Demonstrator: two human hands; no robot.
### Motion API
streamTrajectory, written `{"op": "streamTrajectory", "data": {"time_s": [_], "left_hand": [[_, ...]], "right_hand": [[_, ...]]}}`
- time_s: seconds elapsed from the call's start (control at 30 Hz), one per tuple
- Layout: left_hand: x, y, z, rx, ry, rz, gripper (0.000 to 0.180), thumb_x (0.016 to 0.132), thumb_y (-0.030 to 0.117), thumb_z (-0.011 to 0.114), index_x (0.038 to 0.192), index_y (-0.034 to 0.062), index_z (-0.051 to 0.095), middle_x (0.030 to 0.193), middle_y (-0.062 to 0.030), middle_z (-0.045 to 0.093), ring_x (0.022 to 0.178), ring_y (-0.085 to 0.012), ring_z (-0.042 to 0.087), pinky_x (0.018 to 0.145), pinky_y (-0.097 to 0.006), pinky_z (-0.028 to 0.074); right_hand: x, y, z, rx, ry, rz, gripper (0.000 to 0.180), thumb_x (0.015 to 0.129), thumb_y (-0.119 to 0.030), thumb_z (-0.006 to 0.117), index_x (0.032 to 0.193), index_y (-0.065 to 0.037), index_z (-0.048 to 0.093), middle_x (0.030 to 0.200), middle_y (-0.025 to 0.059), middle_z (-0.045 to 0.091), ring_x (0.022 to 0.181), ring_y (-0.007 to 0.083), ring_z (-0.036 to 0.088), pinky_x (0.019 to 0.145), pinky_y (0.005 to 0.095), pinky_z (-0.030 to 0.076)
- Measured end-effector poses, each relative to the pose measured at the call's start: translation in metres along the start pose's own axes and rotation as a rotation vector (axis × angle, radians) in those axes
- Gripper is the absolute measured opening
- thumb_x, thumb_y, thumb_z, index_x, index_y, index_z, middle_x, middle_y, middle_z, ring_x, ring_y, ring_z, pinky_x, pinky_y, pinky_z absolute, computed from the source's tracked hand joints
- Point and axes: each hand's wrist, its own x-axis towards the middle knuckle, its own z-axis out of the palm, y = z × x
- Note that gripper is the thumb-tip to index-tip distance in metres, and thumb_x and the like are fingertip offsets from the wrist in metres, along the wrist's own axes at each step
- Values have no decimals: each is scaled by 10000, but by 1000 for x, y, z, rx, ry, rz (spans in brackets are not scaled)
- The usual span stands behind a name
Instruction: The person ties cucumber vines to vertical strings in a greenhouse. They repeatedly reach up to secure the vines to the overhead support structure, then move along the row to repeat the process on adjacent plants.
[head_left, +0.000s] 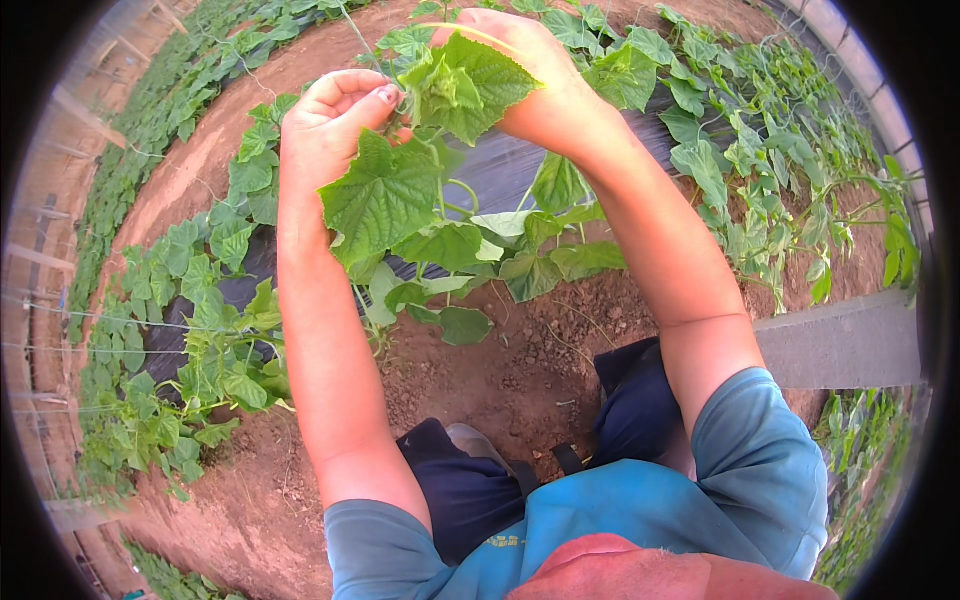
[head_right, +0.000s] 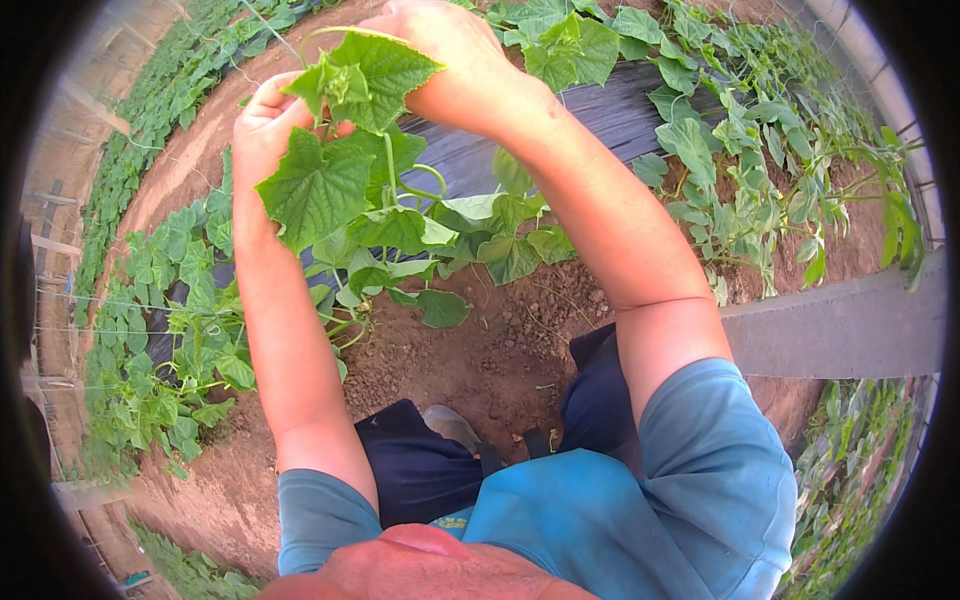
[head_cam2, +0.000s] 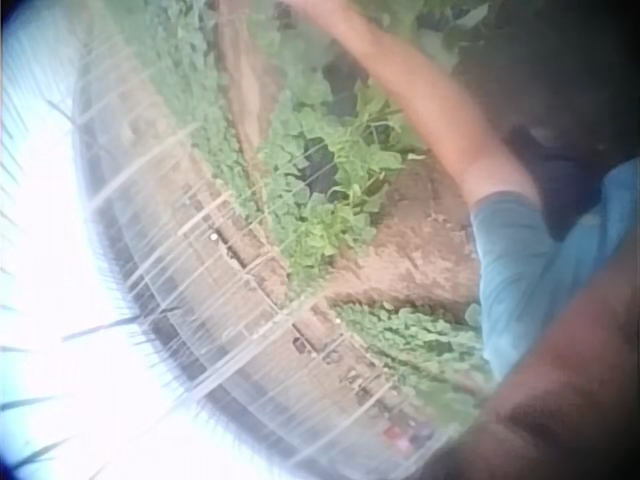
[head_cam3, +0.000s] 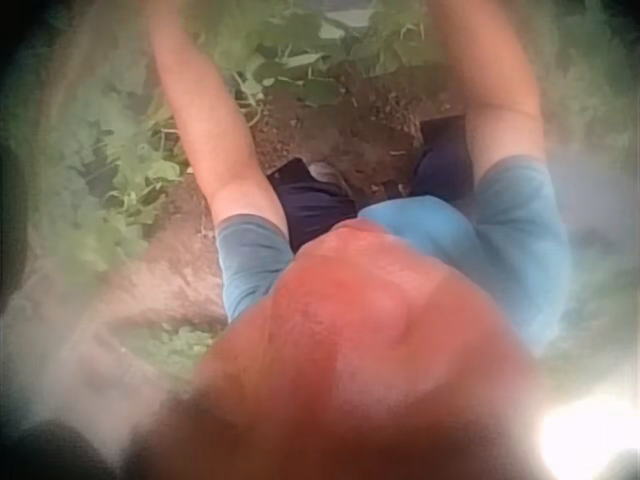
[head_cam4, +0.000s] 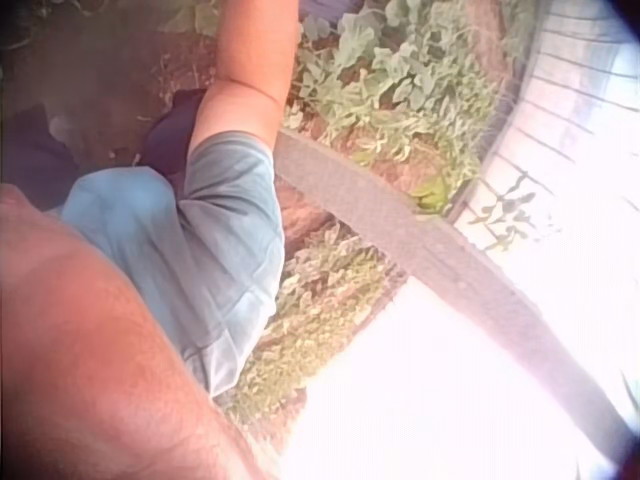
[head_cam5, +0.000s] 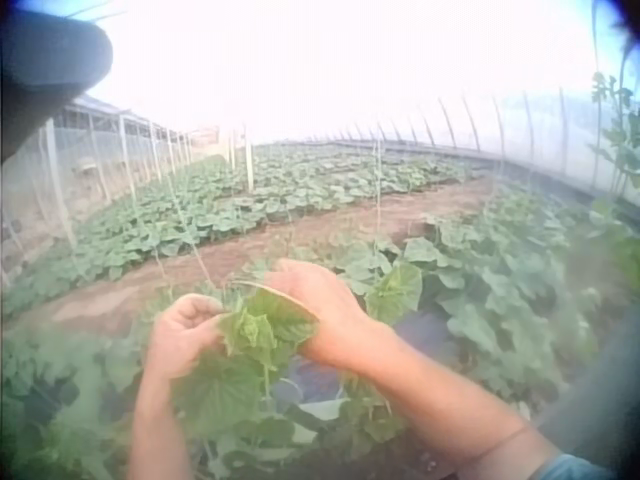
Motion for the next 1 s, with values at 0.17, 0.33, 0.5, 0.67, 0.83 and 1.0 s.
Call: {"op": "streamTrajectory", "data": {"time_s": [0.17, 0.33, 0.5, 0.67, 0.83, 1.0], "left_hand": [[0, 1, 0, 38, -18, -28, 161, 928, 3, 701, 1084, -15, 665, 959, -101, 730, 804, -170, 718, 703, -349, 636], [-3, 2, 3, 118, 58, -10, 225, 930, -2, 668, 1153, -13, 646, 989, -101, 721, 836, -174, 710, 718, -359, 640], [8, -7, 11, -8, 114, 35, 268, 922, 6, 702, 1183, 2, 640, 1014, -91, 709, 859, -160, 695, 745, -320, 605], [21, -19, -43, 470, 118, 113, 225, 943, 65, 697, 1158, 10, 658, 1007, -53, 715, 856, -138, 684, 760, -285, 568], [21, -26, -40, 191, 18, 39, 283, 934, 57, 719, 1204, 7, 649, 1068, -71, 723, 890, -144, 688, 778, -291, 559], [9, -23, -20, 75, 31, 43, 376, 887, 44, 789, 1233, -11, 650, 1103, -79, 724, 885, -155, 689, 778, -289, 545]], "right_hand": [[6, -6, 7, -57, -106, -112, 328, 819, -168, 819, 1091, -37, 692, 952, 42, 719, 817, 139, 671, 731, 313, 545], [8, -4, 20, 295, -91, -19, 347, 702, -88, 897, 1002, -47, 729, 911, 16, 721, 824, 66, 649, 739, 284, 554], [15, 20, 39, 403, -37, 189, 236, 815, -120, 801, 1040, -54, 776, 913, 52, 754, 844, 115, 695, 782, 294, 552], [14, -11, 26, 184, -142, 215, 189, 864, -140, 747, 1018, -32, 768, 900, 62, 756, 799, 107, 664, 752, 308, 534], [11, 22, 36, 250, 44, -45, 208, 849, -166, 770, 1003, -30, 731, 897, 65, 741, 788, 111, 654, 730, 318, 539], [7, 18, 46, 407, 125, 68, 220, 773, -123, 833, 927, -8, 725, 869, 63, 729, 771, 114, 644, 723, 318, 546]]}}
